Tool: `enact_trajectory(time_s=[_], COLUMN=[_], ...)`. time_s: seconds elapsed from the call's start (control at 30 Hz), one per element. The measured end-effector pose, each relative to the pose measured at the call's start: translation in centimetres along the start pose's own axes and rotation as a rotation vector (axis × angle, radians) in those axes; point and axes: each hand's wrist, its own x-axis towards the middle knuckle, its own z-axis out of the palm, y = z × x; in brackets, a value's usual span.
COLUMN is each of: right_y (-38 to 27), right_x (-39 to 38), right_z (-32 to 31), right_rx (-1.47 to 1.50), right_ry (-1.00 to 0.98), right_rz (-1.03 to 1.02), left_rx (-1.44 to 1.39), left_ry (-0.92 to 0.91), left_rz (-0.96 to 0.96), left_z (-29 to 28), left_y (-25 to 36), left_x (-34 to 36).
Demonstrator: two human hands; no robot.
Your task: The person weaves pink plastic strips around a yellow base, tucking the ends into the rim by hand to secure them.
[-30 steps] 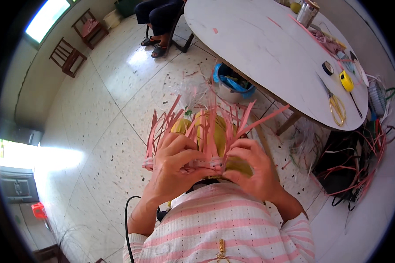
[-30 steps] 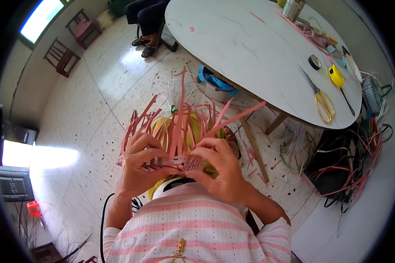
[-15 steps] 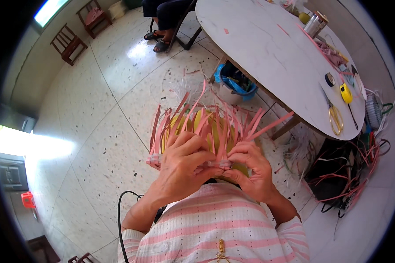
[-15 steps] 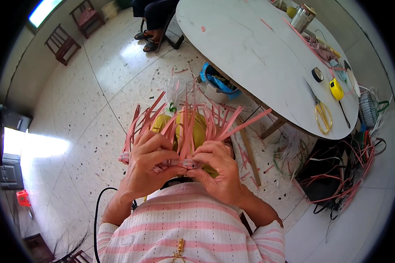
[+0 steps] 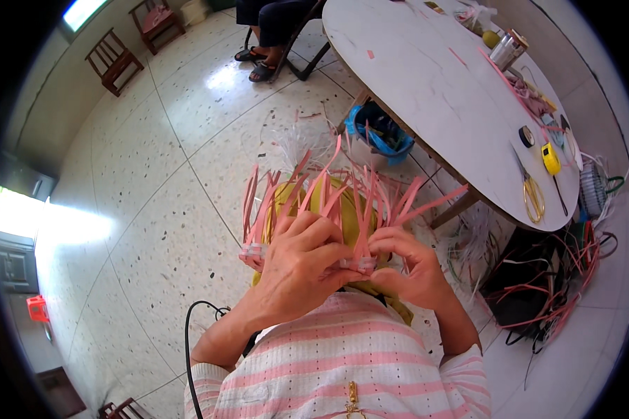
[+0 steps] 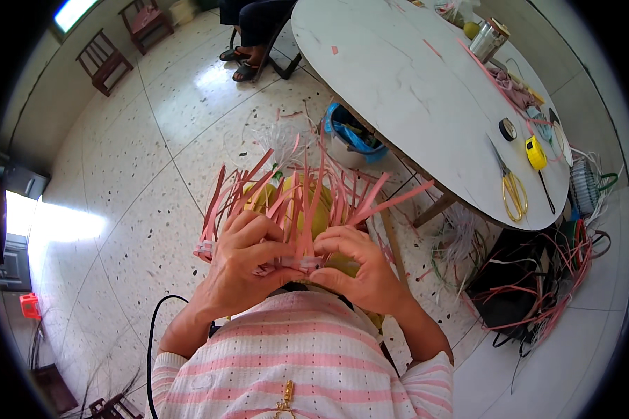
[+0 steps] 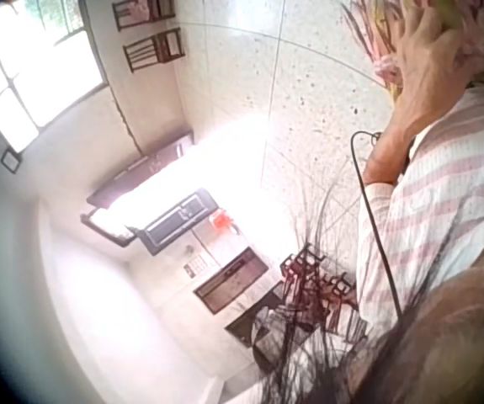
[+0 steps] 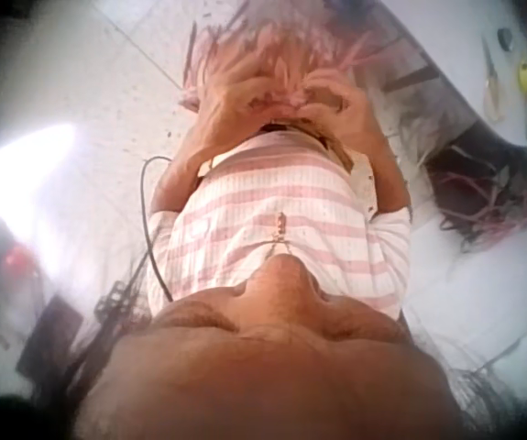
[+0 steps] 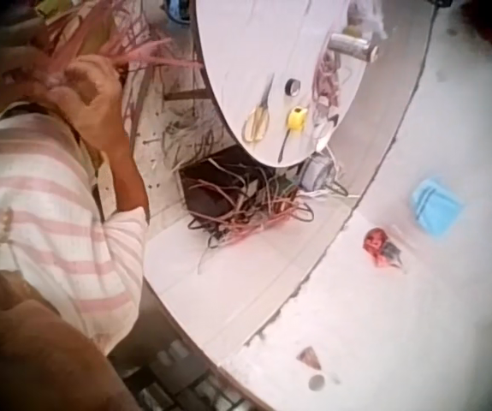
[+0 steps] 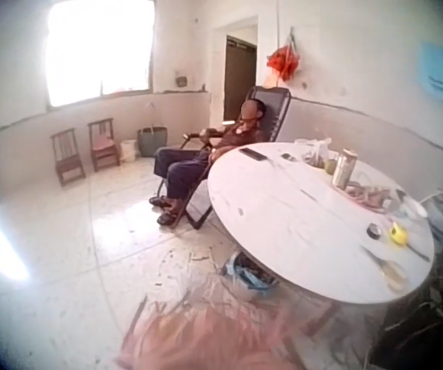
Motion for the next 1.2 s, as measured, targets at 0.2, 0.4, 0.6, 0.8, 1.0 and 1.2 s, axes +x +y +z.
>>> enact_trajectory(time_s=[0.2,0.4,0.6,0.8,1.0,1.2], right_y=[-0.5,-0.3,0.3,0.1,0.1,0.0], right_x=[0.9,0.5,0.2,0.4,0.5,0.2], right_z=[0.4,1.4,1.2,1.0,1.7,1.5], right_rx=[0.347,0.367,0.375,0.315,0.148,0.097], right_ry=[0.026,0.232,0.241,0.177,0.2,0.185], right_rz=[0.266,0.282,0.332,0.351,0.198,0.153], left_rx=[-0.011,0.027,0.027,0.004,0.059,0.155], left_ry=[-0.001,0.031,0.045,0.039,0.051,0.032], left_rz=[-0.005,0.0,-0.022,-0.037,-0.094,-0.086], left_z=[0.4,0.9,1.0,0.7,-1.6,-3.0], left_y=[0.7,0.6,0.5,0.5,1.0,-0.4], left_x=[-0.2,-0.4,-0.2,-0.3,0.0,-1.5])
